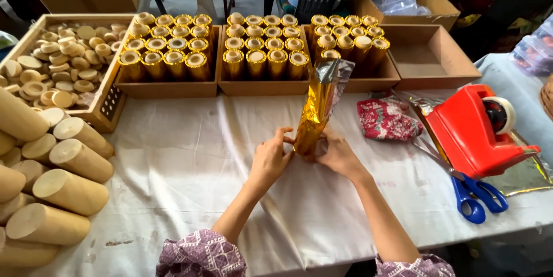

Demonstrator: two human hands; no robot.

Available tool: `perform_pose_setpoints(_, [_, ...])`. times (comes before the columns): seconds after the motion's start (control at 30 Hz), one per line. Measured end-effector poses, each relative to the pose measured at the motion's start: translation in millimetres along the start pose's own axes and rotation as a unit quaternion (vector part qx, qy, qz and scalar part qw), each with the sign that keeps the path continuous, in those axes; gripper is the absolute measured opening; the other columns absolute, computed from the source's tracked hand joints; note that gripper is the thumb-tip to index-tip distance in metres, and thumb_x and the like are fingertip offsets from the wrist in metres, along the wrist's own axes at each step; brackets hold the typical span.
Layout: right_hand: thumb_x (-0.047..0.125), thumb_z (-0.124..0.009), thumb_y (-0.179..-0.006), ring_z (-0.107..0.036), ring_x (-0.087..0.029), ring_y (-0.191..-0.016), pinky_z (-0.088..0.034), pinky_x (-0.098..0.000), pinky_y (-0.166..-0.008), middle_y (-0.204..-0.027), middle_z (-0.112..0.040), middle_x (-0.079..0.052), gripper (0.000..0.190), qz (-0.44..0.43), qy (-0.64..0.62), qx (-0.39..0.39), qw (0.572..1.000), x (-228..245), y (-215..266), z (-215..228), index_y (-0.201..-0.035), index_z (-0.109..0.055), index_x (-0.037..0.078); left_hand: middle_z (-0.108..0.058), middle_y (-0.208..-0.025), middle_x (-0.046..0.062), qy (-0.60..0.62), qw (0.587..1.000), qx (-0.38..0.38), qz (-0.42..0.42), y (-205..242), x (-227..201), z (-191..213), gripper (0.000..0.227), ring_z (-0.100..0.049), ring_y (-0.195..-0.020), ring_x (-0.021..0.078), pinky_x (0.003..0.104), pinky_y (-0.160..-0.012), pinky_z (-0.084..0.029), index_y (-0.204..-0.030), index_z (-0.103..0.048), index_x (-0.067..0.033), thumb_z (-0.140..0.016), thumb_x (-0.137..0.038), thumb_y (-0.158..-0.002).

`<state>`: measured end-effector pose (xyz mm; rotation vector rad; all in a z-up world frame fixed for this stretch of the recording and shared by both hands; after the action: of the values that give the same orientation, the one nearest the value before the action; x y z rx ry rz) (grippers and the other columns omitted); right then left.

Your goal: The person wipes a wooden cylinder with a cloth, picks up a piece of gold foil from a box, and wraps it around the cylinder. They then fold the foil over the ends of the cylinder and place the finished item into a wooden tray.

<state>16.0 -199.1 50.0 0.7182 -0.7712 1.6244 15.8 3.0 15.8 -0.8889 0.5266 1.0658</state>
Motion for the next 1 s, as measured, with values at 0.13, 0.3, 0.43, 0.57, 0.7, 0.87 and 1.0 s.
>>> perform_pose_setpoints(0.13, [0.032, -0.095, -0.058, -0.062, -0.024, -0.121, -0.049, -0.0368, -0.105, -0.132, -0.063, -0.011, 0.107, 0.013, 0.017, 0.07, 0.997, -9, -6, 20, -0.147, -0.039, 0.011, -0.078, -0.103, 0.001, -0.088, 0.995, -0.016, -0.038, -9, -7, 17, 0.051, -0.075, -0.082, 0.0227, 0.041, -0.077, -0.052, -0.129, -0.058, -0.0127, -0.077, -0.013, -0.082])
perform_pose_setpoints(0.3, [0.05, -0.092, -0.056, -0.053, -0.027, -0.134, -0.045, -0.0394, -0.108, -0.154, -0.041, -0.013, 0.138, 0.036, -0.015, 0.132, 0.99, -6, -9, 61, -0.159, -0.008, 0.013, -0.075, -0.115, 0.0, -0.067, 0.997, 0.02, 0.017, -29, -36, 68, 0.04, -0.075, -0.088, 0.0191, 0.036, -0.079, -0.057, -0.121, -0.065, -0.0189, -0.079, -0.023, -0.084])
perform_pose_setpoints(0.43, [0.051, -0.093, -0.058, -0.053, -0.025, -0.135, -0.042, -0.0394, -0.112, -0.153, -0.047, -0.011, 0.129, 0.006, 0.128, 0.165, 0.978, 75, -10, 105, -0.158, -0.02, 0.013, -0.071, -0.118, 0.006, -0.087, 0.991, 0.069, -0.069, -53, -82, 111, 0.058, -0.073, -0.095, 0.0225, 0.038, -0.082, -0.055, -0.125, -0.065, -0.0162, -0.087, -0.023, -0.072])
perform_pose_setpoints(0.57, [0.043, -0.097, -0.056, -0.06, -0.022, -0.128, -0.047, -0.0374, -0.11, -0.142, -0.06, -0.008, 0.115, 0.018, 0.208, 0.111, 0.972, 109, -17, 122, -0.15, -0.04, 0.011, -0.069, -0.123, 0.006, -0.09, 0.992, 0.038, -0.084, -55, -105, 112, 0.075, -0.071, -0.098, 0.0246, 0.04, -0.085, -0.054, -0.134, -0.06, -0.0162, -0.09, -0.023, -0.066])
perform_pose_setpoints(0.7, [0.037, -0.096, -0.053, -0.067, -0.022, -0.113, -0.054, -0.037, -0.097, -0.137, -0.063, -0.006, 0.111, 0.07, 0.128, 0.12, 0.982, 120, -25, 110, -0.148, -0.046, 0.012, -0.065, -0.127, 0.009, -0.083, 0.99, 0.019, -0.112, -62, -97, 97, 0.085, -0.067, -0.104, 0.0291, 0.043, -0.086, -0.052, -0.14, -0.054, -0.0135, -0.092, -0.024, -0.064])
perform_pose_setpoints(0.87, [0.03, -0.096, -0.057, -0.075, -0.02, -0.089, -0.061, -0.0347, -0.081, -0.107, -0.077, -0.007, 0.076, 0.044, 0.169, 0.085, 0.981, 125, -37, 99, -0.125, -0.069, 0.011, -0.063, -0.134, 0.011, 0.013, 0.988, 0.091, -0.125, -72, -85, 95, 0.08, -0.07, -0.109, 0.0265, 0.042, -0.092, -0.053, -0.139, -0.057, -0.01, -0.089, -0.026, -0.068])
perform_pose_setpoints(1.0, [0.03, -0.092, -0.063, -0.075, -0.021, -0.084, -0.06, -0.0355, -0.077, -0.099, -0.078, -0.009, 0.064, 0.049, 0.182, 0.105, 0.976, 99, -53, 94, -0.118, -0.069, 0.007, -0.068, -0.126, 0.013, 0.061, 0.984, 0.101, -0.134, -81, -75, 73, 0.07, -0.069, -0.113, 0.0276, 0.041, -0.095, -0.054, -0.133, -0.059, -0.0065, -0.089, -0.029, -0.074])
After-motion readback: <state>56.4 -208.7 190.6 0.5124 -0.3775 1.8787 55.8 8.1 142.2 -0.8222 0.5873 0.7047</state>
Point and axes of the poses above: each hand's wrist, its own y-axis away from the middle knuckle, its own z-axis out of the back of the hand, x = y × z, the point moved 2 cm from there along -y, towards the middle knuckle
